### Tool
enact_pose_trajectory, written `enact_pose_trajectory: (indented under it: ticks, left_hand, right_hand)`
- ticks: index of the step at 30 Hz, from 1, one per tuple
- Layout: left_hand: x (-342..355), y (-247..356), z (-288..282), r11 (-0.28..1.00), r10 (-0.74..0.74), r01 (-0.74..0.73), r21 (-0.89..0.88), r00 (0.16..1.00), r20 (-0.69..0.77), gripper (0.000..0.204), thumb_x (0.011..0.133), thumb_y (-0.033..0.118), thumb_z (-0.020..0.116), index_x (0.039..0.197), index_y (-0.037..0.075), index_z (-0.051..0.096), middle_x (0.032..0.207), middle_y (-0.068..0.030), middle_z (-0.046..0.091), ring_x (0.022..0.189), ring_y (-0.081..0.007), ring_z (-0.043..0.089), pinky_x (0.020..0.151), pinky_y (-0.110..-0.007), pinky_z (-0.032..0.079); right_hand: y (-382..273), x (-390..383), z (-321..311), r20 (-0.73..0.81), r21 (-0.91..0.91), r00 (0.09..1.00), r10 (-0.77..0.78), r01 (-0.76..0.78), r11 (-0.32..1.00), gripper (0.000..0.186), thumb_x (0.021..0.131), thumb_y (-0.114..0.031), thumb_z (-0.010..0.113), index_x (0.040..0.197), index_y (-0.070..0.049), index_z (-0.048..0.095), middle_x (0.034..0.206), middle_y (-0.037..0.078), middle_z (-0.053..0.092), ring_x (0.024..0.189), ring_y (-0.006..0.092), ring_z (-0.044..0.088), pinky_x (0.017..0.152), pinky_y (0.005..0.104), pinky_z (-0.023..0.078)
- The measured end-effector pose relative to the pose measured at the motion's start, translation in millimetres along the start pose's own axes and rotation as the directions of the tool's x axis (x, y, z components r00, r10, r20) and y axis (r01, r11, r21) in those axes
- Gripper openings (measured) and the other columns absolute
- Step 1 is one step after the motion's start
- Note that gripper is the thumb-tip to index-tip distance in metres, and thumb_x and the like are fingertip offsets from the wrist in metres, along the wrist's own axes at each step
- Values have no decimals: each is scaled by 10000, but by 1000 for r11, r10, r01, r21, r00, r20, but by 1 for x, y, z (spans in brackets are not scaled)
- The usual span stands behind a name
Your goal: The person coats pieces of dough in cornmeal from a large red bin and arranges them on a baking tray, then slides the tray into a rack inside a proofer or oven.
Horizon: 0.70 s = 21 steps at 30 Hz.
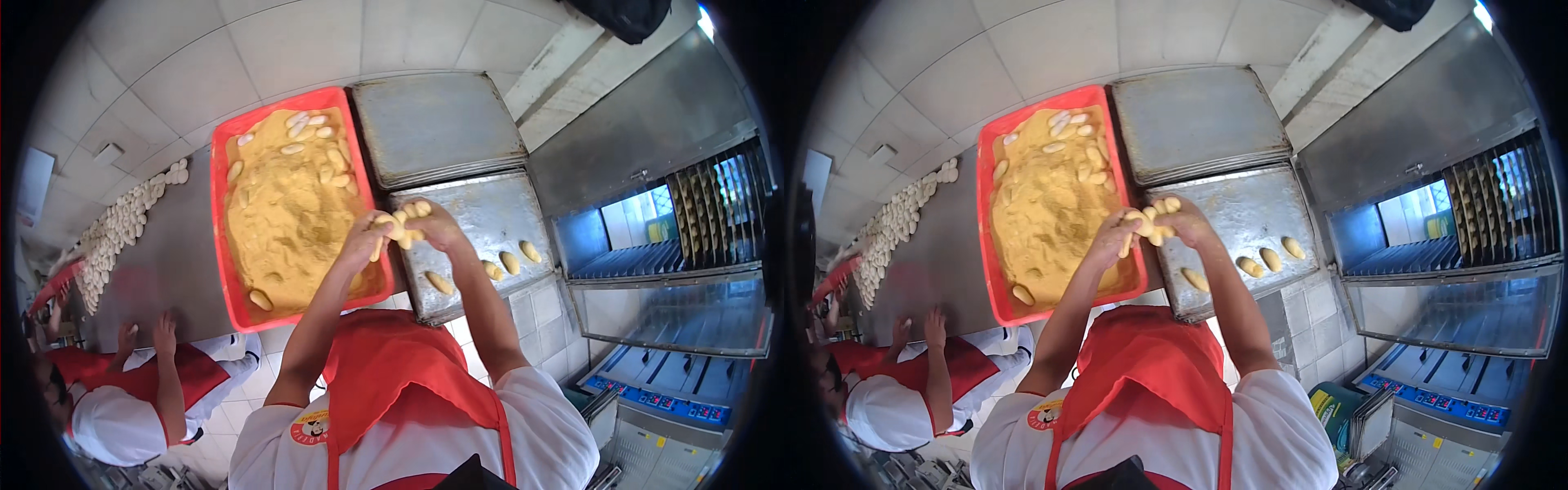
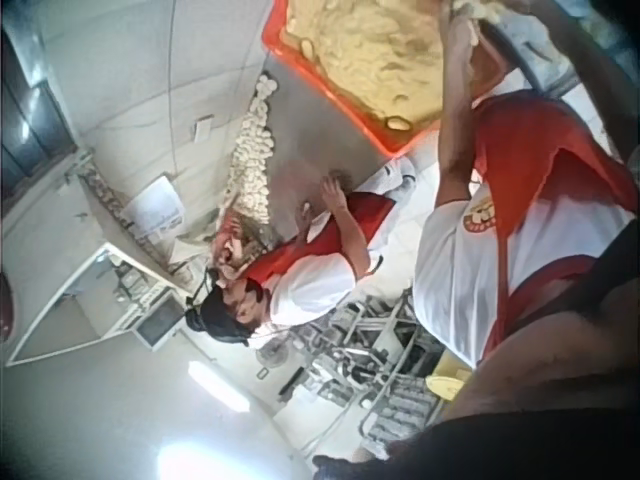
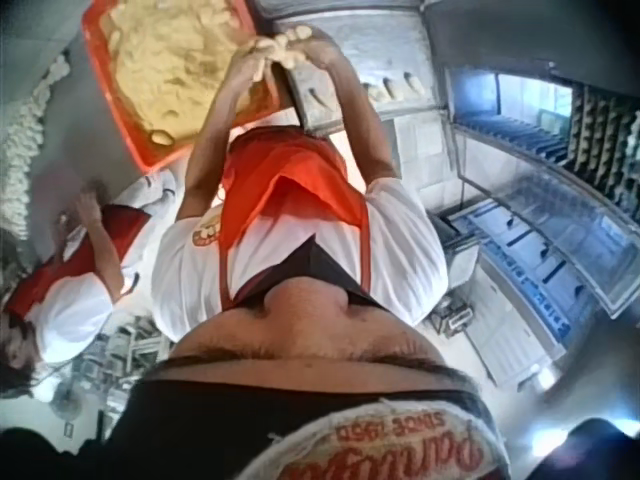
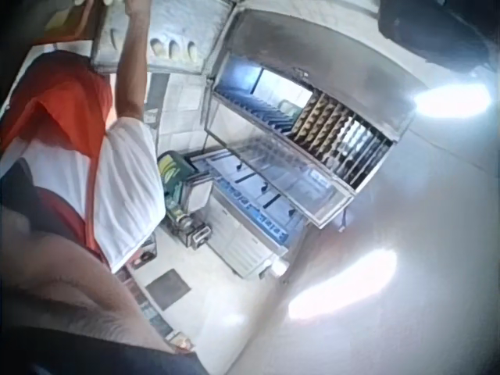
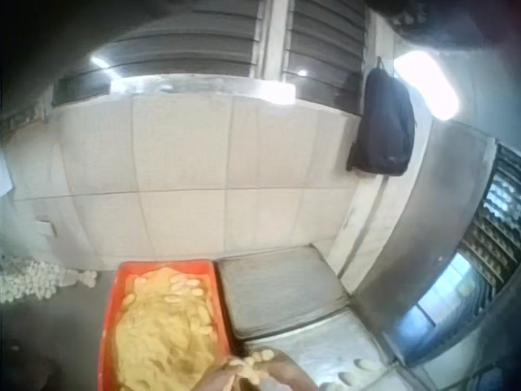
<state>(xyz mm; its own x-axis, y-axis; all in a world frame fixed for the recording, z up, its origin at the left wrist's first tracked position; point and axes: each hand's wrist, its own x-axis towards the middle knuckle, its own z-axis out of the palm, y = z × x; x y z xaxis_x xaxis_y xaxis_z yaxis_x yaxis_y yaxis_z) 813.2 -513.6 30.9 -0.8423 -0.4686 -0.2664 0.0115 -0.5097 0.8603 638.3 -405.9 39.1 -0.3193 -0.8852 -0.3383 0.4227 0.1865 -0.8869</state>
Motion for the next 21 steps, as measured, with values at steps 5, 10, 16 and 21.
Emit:
enact_pose_trajectory:
  ticks: [5, 10, 16, 21]
  left_hand:
    - [34, -67, 69, 811, -66, 104, 576, 994, -86, 254, 864, 148, 703, 1069, 18, 628, 746, -69, 597, 609, -149, 573, 538, -312, 475]
    - [43, -94, 128, 144, 451, -91, 985, 892, 17, 323, 793, 199, 726, 1093, 85, 686, 1059, -185, 650, 1010, -363, 617, 885, -442, 505]
    - [72, -91, 184, -33, 77, -89, 996, 993, 91, 446, 803, 258, 728, 1198, 71, 641, 1090, -202, 637, 1056, -369, 610, 916, -441, 492]
    - [119, -99, 209, 272, 121, 76, 959, 986, -112, 412, 859, 202, 680, 1246, 78, 609, 1153, -172, 603, 1080, -292, 607, 932, -368, 488]
  right_hand:
    - [17, -31, -116, -11, -326, 999, -51, 45, 944, 455, 657, -81, 750, 1098, -24, 653, 938, 97, 685, 861, 239, 660, 754, 370, 531]
    - [26, -46, -167, -138, -860, 961, -240, 4, 510, 408, 655, -201, 752, 1031, -60, 684, 947, 168, 691, 877, 321, 664, 787, 386, 518]
    - [6, -67, -229, -177, -792, 935, -307, 50, 608, 388, 675, -229, 786, 1005, -49, 691, 959, 180, 695, 897, 340, 669, 796, 385, 523]
    - [14, -68, -268, -263, -887, 851, -454, -28, 461, 360, 690, -212, 798, 998, -50, 705, 921, 173, 688, 855, 344, 663, 795, 382, 520]
